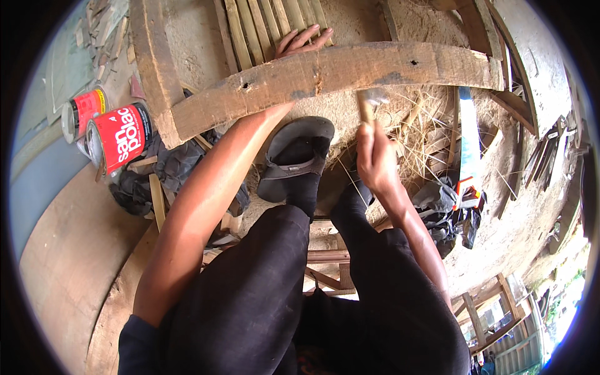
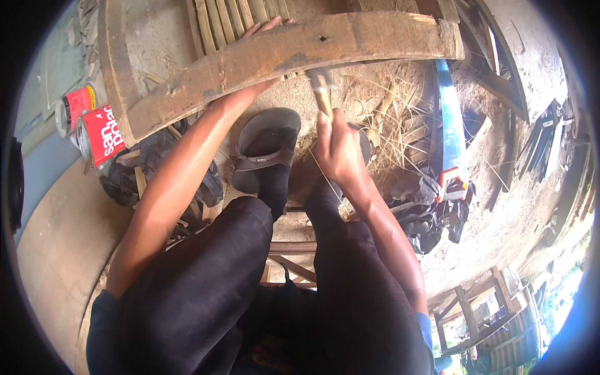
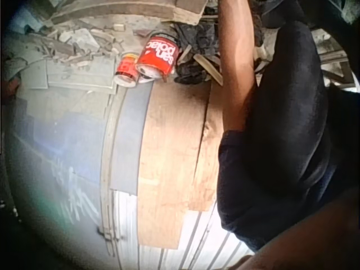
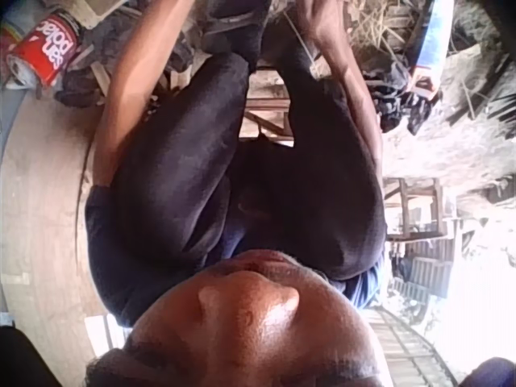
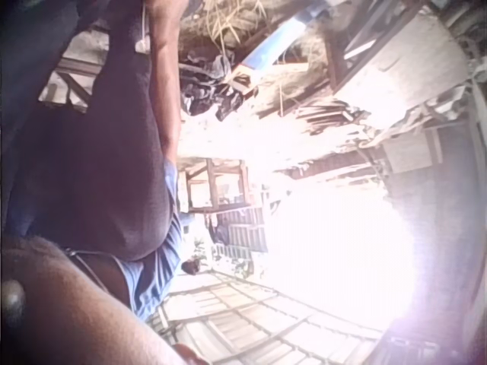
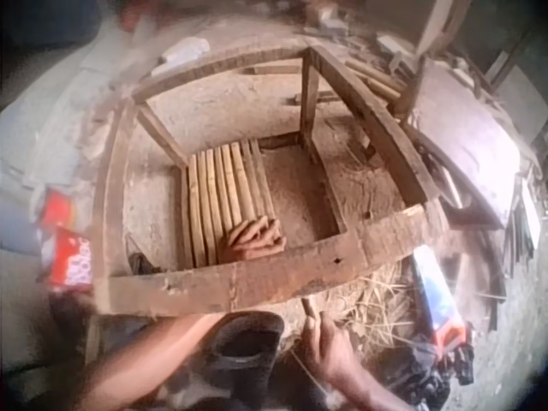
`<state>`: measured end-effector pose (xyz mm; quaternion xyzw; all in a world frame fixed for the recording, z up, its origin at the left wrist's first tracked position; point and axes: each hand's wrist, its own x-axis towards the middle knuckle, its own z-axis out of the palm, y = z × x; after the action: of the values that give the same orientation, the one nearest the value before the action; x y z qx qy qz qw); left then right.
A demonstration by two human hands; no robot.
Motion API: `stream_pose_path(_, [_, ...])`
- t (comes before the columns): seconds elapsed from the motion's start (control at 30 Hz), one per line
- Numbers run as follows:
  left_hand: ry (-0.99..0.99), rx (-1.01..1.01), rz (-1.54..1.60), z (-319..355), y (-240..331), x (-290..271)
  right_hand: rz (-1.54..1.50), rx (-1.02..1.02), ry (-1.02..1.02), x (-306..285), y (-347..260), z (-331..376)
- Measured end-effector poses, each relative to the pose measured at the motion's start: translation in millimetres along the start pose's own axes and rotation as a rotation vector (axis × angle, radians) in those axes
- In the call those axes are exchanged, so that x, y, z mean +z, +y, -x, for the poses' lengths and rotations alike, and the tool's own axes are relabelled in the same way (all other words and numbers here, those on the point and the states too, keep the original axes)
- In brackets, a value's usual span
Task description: The person sits on the floor and uses a hand saw to cut a wooden slat on a stool frame. They then use a hammer to nail the slat into place and adjust the stool's position.
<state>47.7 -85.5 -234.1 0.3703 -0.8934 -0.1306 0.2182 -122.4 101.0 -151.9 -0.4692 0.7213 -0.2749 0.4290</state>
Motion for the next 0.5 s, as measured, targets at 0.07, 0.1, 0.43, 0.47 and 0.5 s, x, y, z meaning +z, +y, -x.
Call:
stream_pose_path(0.07, [0.005,0.11,-0.079,-5.9,0.0,-3.2,0.04,0.012,-0.015,-1.7,1.5,-3.5])
stream_pose_path(0.1, [0.003,0.1,-0.071,-3.8,-0.7,-4.6,0.009,0.0,-0.012,-3.8,0.1,-2.7])
stream_pose_path(0.43, [-0.011,0.077,-0.097,0.2,0.2,-7.1,0.016,-0.051,-0.032,-6.2,-14.4,-3.9])
stream_pose_path(0.47, [-0.006,0.073,-0.106,3.5,-2.6,-7.3,-0.045,-0.092,-0.011,-5.8,-16.7,-0.8])
stream_pose_path(0.5, [-0.003,0.088,-0.097,0.5,0.4,-8.5,-0.083,-0.18,0.061,-5.7,-12.5,3.1])
